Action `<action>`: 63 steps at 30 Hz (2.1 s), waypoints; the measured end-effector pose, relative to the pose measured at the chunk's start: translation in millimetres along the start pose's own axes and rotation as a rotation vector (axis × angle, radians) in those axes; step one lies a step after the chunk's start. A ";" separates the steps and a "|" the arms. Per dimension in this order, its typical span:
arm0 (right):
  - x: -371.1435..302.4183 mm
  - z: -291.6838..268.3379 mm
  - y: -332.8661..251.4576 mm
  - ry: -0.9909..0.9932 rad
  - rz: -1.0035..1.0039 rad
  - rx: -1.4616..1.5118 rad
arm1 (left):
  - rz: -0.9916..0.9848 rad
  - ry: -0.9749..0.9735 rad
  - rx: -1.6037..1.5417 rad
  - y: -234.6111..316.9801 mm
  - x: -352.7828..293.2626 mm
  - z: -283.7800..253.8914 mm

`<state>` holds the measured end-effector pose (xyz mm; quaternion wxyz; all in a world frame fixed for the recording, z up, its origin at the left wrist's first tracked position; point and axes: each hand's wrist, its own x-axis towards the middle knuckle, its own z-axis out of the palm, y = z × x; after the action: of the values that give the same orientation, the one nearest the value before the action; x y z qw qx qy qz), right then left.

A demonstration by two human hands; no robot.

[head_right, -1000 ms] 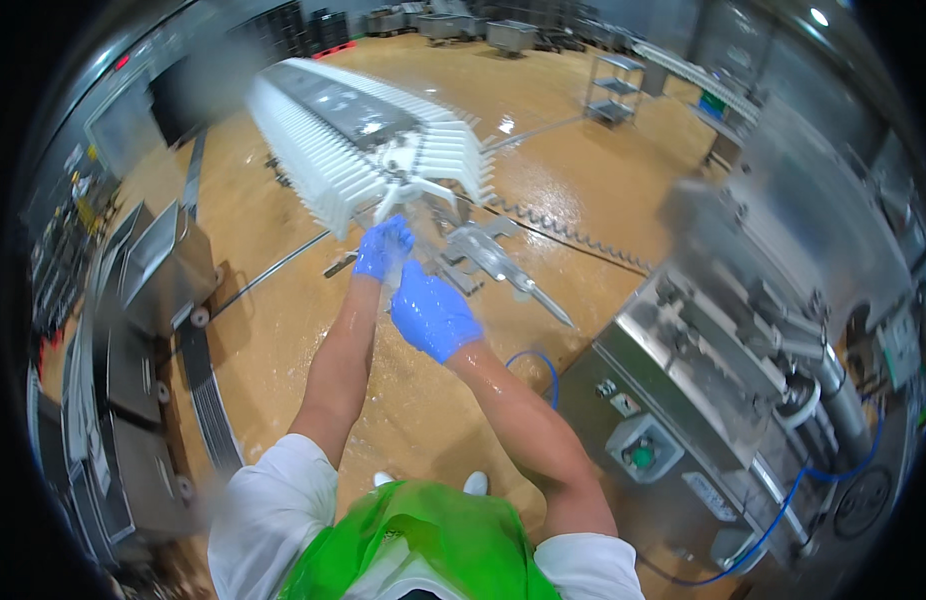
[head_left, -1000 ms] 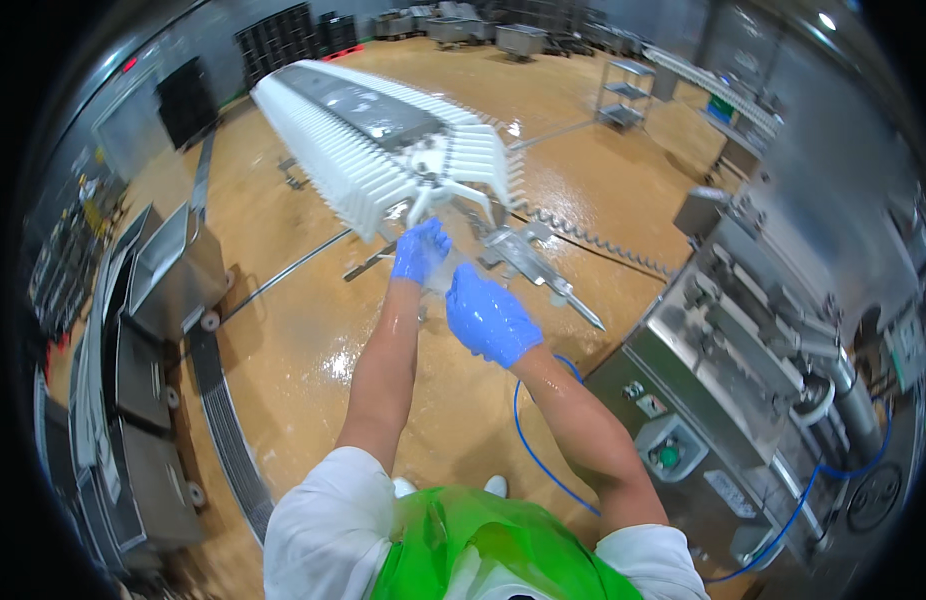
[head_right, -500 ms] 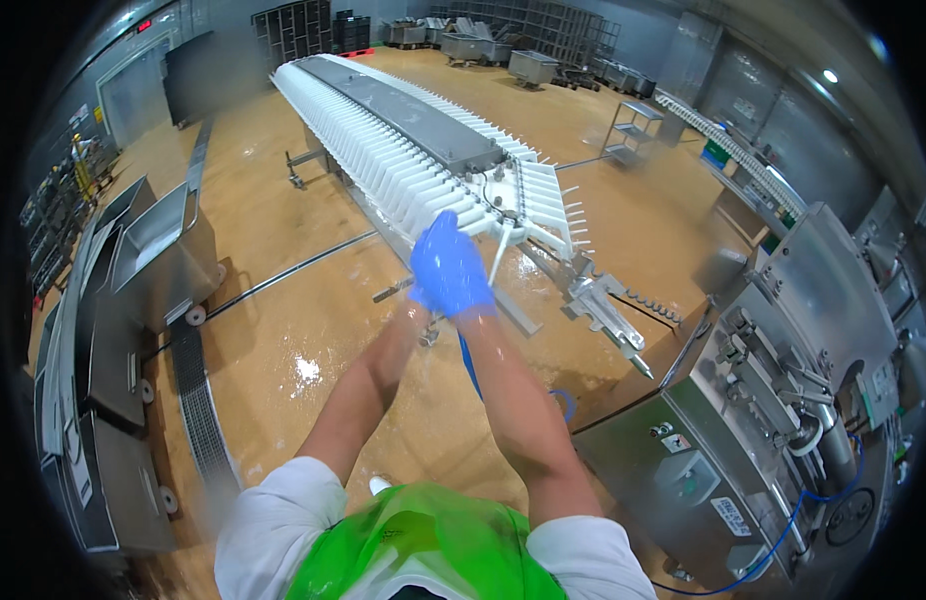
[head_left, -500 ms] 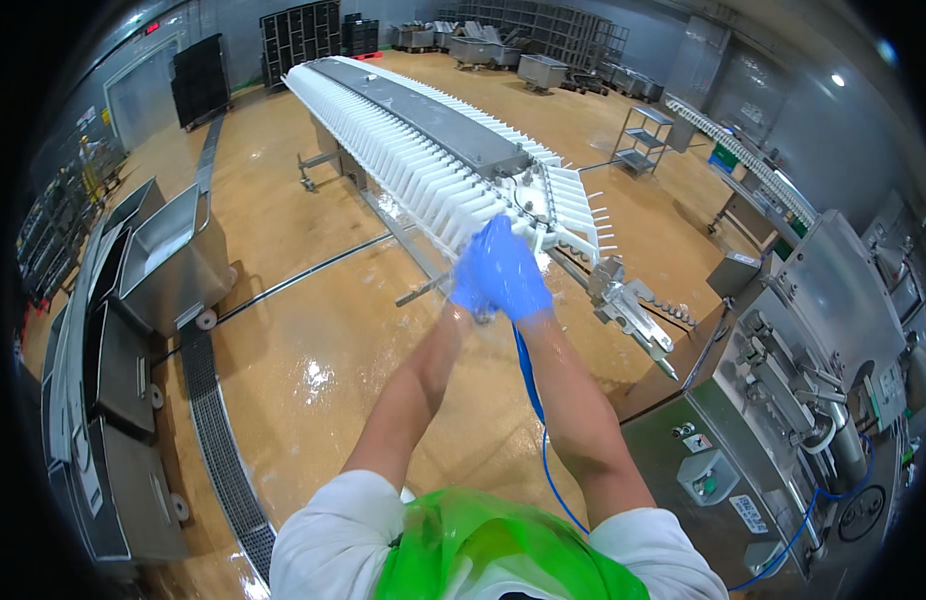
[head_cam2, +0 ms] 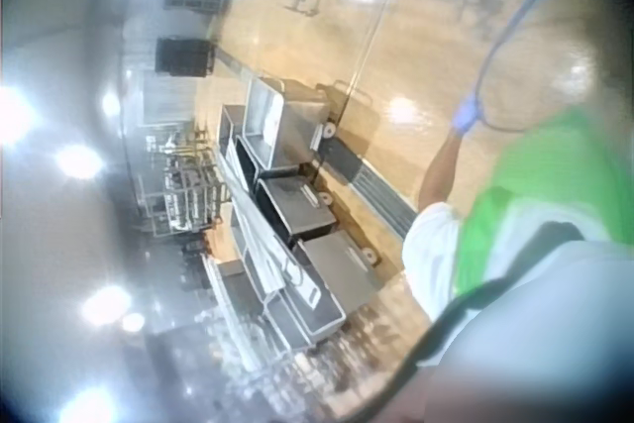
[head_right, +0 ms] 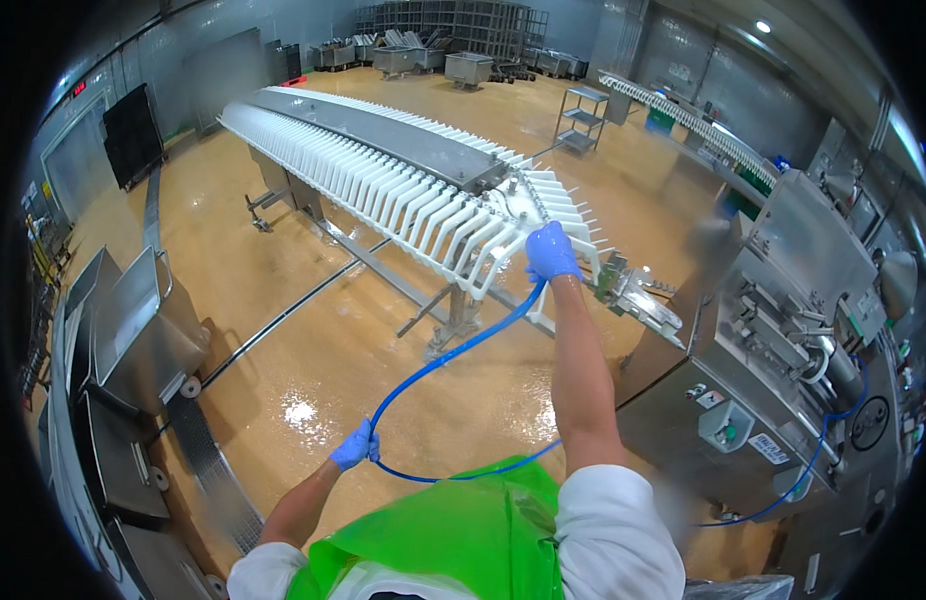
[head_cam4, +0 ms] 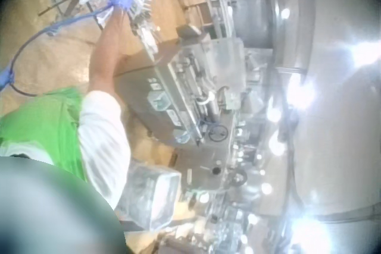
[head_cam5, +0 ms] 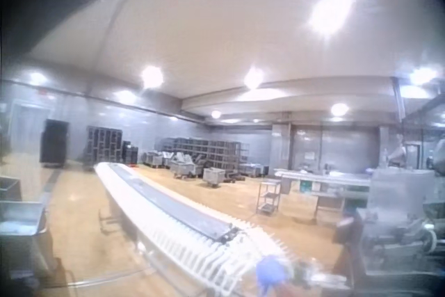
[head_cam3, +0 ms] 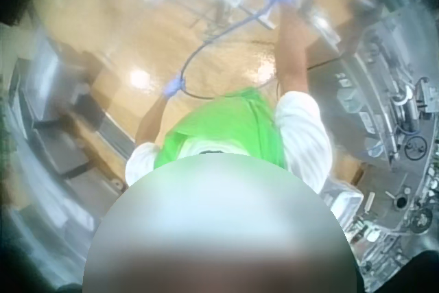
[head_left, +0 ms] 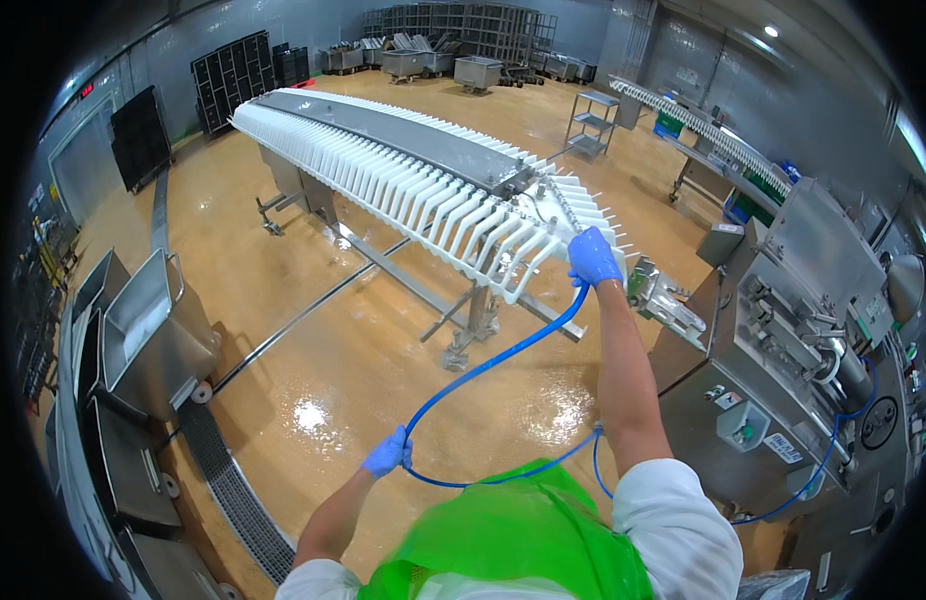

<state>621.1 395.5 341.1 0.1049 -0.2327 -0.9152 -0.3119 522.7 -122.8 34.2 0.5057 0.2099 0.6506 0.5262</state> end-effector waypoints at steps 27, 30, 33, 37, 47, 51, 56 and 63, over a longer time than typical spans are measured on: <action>323.2 -157.5 -279.8 -0.236 0.338 1.526 | -0.014 -0.235 0.827 126.6 39.9 -291.3; 367.0 -161.4 -335.2 -0.226 0.178 1.481 | -0.037 -0.274 0.777 123.6 50.0 -329.5; 423.3 -173.7 -384.1 -0.157 0.381 1.424 | -0.009 -0.264 0.671 103.4 64.5 -376.7; 500.1 -177.3 -475.9 -0.077 0.266 1.394 | 0.027 -0.241 0.552 110.3 75.2 -446.6; 691.8 -135.0 -715.9 -0.337 0.162 1.085 | 0.041 -0.318 0.563 125.7 87.3 -697.0; 755.1 -142.0 -722.5 -0.114 0.199 1.079 | -0.049 -0.223 0.556 169.8 86.2 -801.7; 822.2 -167.5 -649.5 -0.186 0.717 1.228 | -0.020 -0.239 0.754 244.9 175.0 -917.6; 948.2 -172.5 -699.9 -0.236 0.475 1.326 | 0.187 -0.498 0.871 308.4 319.6 -1017.7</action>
<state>-539.4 142.5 430.4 0.1896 -0.3450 -0.8420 0.3689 -579.6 -235.8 104.5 0.4617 0.5775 0.6479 0.1832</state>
